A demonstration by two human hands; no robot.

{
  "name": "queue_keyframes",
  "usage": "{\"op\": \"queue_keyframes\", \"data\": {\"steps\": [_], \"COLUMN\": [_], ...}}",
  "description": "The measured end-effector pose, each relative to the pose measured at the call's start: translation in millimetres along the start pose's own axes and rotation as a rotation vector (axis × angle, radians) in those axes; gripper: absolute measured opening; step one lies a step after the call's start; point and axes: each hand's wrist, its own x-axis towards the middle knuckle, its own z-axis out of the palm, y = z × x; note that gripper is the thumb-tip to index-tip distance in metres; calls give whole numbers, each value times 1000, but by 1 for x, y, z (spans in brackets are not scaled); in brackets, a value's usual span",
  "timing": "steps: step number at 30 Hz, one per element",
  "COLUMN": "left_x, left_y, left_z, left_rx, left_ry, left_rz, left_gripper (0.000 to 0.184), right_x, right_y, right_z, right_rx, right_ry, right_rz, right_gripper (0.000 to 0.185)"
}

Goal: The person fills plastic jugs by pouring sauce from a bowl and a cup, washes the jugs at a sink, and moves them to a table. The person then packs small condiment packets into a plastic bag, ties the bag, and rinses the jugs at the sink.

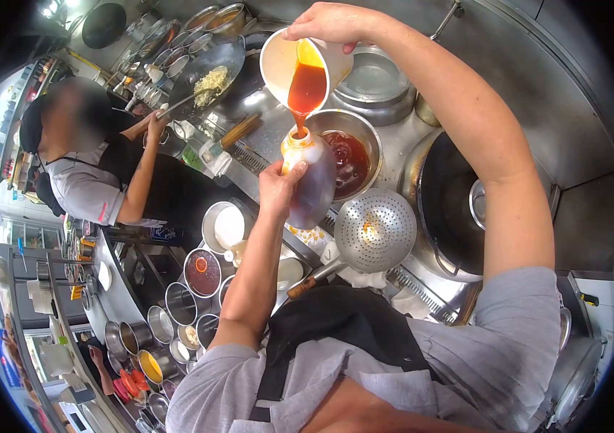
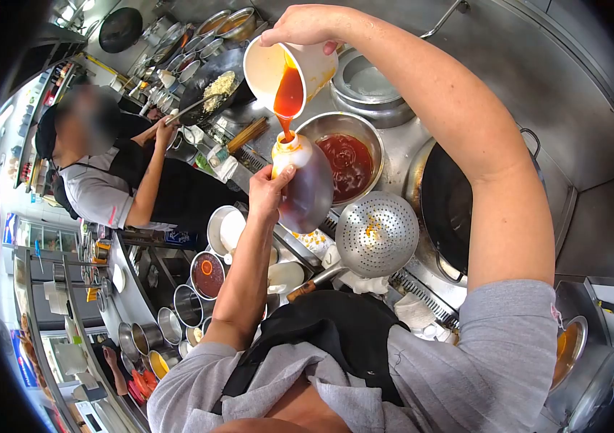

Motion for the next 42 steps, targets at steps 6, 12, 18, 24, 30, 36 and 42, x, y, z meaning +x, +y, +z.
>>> {"op": "queue_keyframes", "data": {"steps": [6, 12, 18, 24, 30, 36, 42], "left_x": [0, -4, -7, -8, -10, -13, -26], "left_y": [-4, -1, 0, 0, -2, -5, -4], "left_z": [-2, -2, -1, -1, 2, 6, 3], "left_rx": [-14, -12, -20, -33, -35, -48, -136], "left_ry": [-12, -13, -15, -22, -17, -17, 56], "left_rz": [-1, 8, 9, 11, 7, -10, 4], "left_gripper": [23, 23, 24, 22, 22, 21, 22], "right_x": [-1, -2, -1, 1, -5, -6, 6], "right_y": [-7, -13, -14, -9, -8, 13, 127], "right_z": [1, 3, 14, 21, 21, 30, 68], "right_rx": [-47, -141, -264, -271, -248, -110, 407], "right_ry": [-7, -30, 15, 63, -30, -18, 101], "right_rz": [-20, -89, -68, -103, -66, -41, 89], "right_gripper": [47, 46, 54, 53, 55, 56, 58]}}
